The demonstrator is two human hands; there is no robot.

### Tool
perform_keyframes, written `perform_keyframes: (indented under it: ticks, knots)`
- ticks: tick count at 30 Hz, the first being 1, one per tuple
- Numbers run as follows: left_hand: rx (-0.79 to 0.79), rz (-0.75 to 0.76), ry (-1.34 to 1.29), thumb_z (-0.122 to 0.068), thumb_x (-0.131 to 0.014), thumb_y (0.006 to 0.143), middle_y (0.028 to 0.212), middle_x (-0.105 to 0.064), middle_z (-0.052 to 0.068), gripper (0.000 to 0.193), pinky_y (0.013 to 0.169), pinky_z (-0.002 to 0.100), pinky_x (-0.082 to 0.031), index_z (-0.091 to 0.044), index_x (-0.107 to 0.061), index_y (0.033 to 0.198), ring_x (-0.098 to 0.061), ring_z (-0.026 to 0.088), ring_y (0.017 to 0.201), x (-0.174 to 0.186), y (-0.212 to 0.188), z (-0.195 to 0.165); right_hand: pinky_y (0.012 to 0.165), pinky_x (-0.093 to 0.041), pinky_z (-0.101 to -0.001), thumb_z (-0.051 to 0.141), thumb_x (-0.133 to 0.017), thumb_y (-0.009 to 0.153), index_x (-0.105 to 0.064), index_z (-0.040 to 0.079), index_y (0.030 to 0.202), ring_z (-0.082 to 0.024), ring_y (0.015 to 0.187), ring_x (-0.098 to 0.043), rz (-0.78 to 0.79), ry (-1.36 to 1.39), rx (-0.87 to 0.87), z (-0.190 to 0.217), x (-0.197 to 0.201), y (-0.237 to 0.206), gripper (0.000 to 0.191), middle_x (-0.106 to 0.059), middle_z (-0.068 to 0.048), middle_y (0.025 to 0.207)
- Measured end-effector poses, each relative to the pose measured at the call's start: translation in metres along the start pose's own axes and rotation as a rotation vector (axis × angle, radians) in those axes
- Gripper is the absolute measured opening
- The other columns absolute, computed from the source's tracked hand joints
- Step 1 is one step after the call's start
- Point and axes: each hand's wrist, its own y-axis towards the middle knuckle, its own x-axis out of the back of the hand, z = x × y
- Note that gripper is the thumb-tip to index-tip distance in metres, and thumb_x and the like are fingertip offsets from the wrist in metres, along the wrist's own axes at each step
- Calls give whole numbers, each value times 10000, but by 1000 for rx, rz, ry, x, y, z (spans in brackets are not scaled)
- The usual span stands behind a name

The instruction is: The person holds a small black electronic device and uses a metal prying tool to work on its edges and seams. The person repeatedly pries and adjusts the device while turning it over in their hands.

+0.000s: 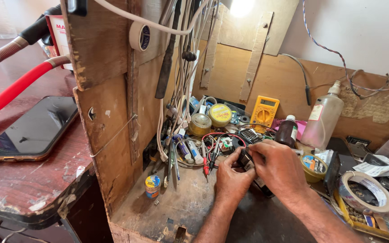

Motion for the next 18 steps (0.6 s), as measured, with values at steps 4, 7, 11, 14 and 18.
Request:
perform_keyframes:
  ticks: [4,7,11,14,18]
  knots:
    - [16,-29,63,-275,-821,731,941,-787,26,669,704,231,-547,-71,-675,1351,-679,34,795,1,2,2,679,-549,-482,153,-696,872,-772,67,905,-376,774,-698,6,-68,63,3,-4,-1,120,-728,-124,891]
    - [11,-41,58,-270,-818,733,955,-787,20,637,719,233,-550,-77,-695,1327,-680,34,815,0,2,5,672,-546,-488,136,-687,871,-761,62,910,-377,770,-693,20,-83,103,2,-7,0,112,-717,-127,882]
    - [10,-94,80,-257,-818,722,972,-788,10,654,730,236,-553,-88,-680,1339,-698,44,833,-4,3,8,683,-542,-490,113,-674,869,-759,53,916,-381,793,-689,55,-85,122,-5,-11,0,115,-714,-140,881]
    - [-32,-62,57,-261,-802,754,948,-798,34,582,725,241,-559,-39,-724,1286,-714,50,833,-1,1,6,684,-546,-449,100,-707,833,-770,39,900,-353,790,-702,-5,35,176,-15,-16,4,111,-727,-158,853]
    - [19,-29,65,-208,-845,678,951,-786,22,749,724,234,-576,-36,-611,1368,-722,52,799,3,-3,-1,529,-535,-345,151,-787,811,-809,45,901,-158,546,-688,167,290,-70,-38,-17,16,141,-769,-98,695]
